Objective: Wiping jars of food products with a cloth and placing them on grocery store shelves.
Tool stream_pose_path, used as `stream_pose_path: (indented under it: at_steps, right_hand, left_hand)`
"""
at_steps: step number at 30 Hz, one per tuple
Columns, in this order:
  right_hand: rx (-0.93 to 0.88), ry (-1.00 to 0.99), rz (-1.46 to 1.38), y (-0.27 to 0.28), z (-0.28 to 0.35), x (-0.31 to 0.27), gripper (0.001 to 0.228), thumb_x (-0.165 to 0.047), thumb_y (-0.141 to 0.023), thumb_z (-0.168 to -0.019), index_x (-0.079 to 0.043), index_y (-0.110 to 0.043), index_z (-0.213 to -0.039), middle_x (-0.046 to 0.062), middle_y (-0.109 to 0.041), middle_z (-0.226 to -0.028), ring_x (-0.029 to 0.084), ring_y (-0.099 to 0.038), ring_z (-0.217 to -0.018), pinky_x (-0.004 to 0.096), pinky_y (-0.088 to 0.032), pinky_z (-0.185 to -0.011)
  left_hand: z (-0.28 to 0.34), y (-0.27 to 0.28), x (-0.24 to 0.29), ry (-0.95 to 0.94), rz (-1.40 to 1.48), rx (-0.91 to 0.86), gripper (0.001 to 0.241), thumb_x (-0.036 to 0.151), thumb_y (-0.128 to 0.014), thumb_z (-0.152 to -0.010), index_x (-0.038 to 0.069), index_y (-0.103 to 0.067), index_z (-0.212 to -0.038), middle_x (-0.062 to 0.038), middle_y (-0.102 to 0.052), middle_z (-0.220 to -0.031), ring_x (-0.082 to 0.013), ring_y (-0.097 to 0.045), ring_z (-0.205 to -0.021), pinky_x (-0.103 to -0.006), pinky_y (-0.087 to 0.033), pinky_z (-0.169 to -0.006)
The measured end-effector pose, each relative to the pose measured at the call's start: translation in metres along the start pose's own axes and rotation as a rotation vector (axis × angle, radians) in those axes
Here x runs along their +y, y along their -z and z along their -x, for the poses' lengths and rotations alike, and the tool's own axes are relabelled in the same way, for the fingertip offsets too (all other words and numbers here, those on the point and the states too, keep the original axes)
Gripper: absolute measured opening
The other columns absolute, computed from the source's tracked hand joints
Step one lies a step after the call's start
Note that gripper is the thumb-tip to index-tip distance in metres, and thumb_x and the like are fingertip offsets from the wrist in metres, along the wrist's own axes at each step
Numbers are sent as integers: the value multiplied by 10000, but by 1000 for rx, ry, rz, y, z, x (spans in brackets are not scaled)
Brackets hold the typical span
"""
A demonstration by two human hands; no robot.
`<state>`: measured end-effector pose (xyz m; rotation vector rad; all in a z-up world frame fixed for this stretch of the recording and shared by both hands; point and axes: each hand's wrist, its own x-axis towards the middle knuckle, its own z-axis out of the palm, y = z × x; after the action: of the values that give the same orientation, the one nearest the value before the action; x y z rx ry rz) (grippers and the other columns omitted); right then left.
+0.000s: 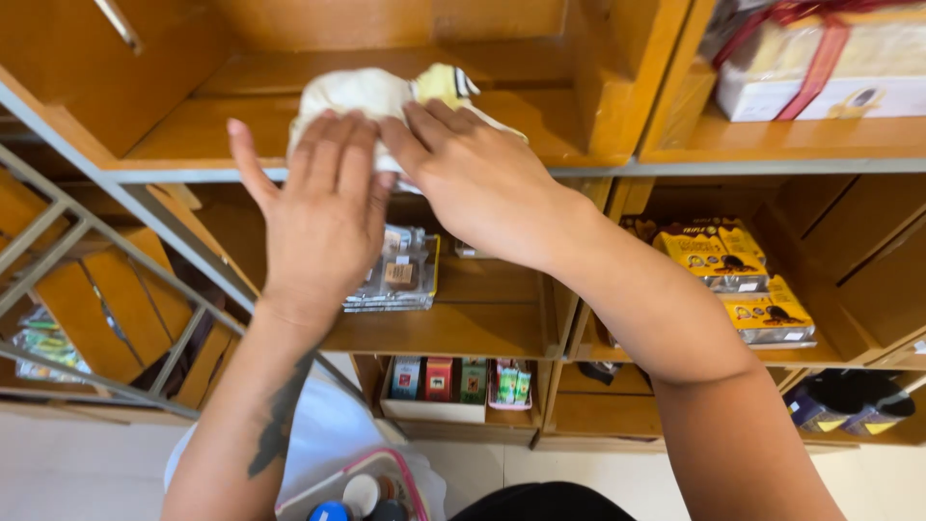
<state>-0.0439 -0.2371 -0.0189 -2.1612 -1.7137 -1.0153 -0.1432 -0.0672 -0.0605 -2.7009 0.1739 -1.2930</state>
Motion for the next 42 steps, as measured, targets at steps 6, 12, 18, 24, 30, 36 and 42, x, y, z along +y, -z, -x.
stream_pose_path:
  at_steps: [6,12,18,24,30,36,42]
  right_hand:
    - [-34,-38,69,24,41,17,471,-254,-536,-1047,103,-583,-1351,310,-634,-1343,418,-631,-1250,470,-494,-1068]
    - [-37,-28,241,30,45,7,506,-105,-543,-913,82,-570,-1383,273,-657,-1352,389,-654,-1253,422,-533,-1036]
    - [-54,63,102,67,34,-2,293,35,-563,-952,73,-681,-1217,232,-754,-1162,296,-740,-668,310,-613,-453]
    - [-128,-169,-394,93,7,10,280,34,-671,-983,16,-664,-1263,127,-704,-846,241,-593,-550,375,-450,-507]
    - [-42,-308,-573,98,-17,24,275,31,-623,-1112,31,-651,-1386,68,-626,-863,126,-456,-547,267,-356,-443]
    - [-133,-471,-404,90,-39,45,194,-134,-634,-1157,46,-695,-1196,89,-682,-833,182,-528,-528,339,-413,-423]
    - [-42,-5,-125,53,-47,38,429,-60,-578,-1044,119,-567,-1434,300,-591,-1429,462,-585,-1228,496,-459,-1007]
  left_hand:
    - [-19,-12,38,-32,44,89,380,230,-665,-1058,-4,-627,-1356,-144,-649,-1377,-322,-564,-1352,-663,-84,-1204]
    - [-12,-9,28,-46,97,-27,608,199,-727,-963,66,-498,-1510,-109,-550,-1500,-284,-452,-1438,-714,-41,-1178]
    - [0,18,18,-22,331,19,690,-94,-722,-849,156,-563,-1472,10,-707,-1394,-207,-615,-1350,-610,3,-1250]
    - [-18,18,0,160,911,263,426,-137,-725,-870,39,-662,-1253,-117,-713,-1083,-156,-637,-800,-242,-510,-675]
    - [-45,50,-11,161,940,383,362,-74,-722,-977,88,-590,-1273,-50,-707,-1143,-155,-683,-950,-287,-588,-864]
    - [-66,38,-27,209,797,412,293,116,-757,-937,31,-644,-1195,-104,-724,-921,-167,-596,-697,-305,-515,-642]
    - [-66,-9,-47,316,276,157,737,192,-805,-925,18,-361,-1487,-223,-465,-1501,-442,-557,-1255,-569,-512,-924]
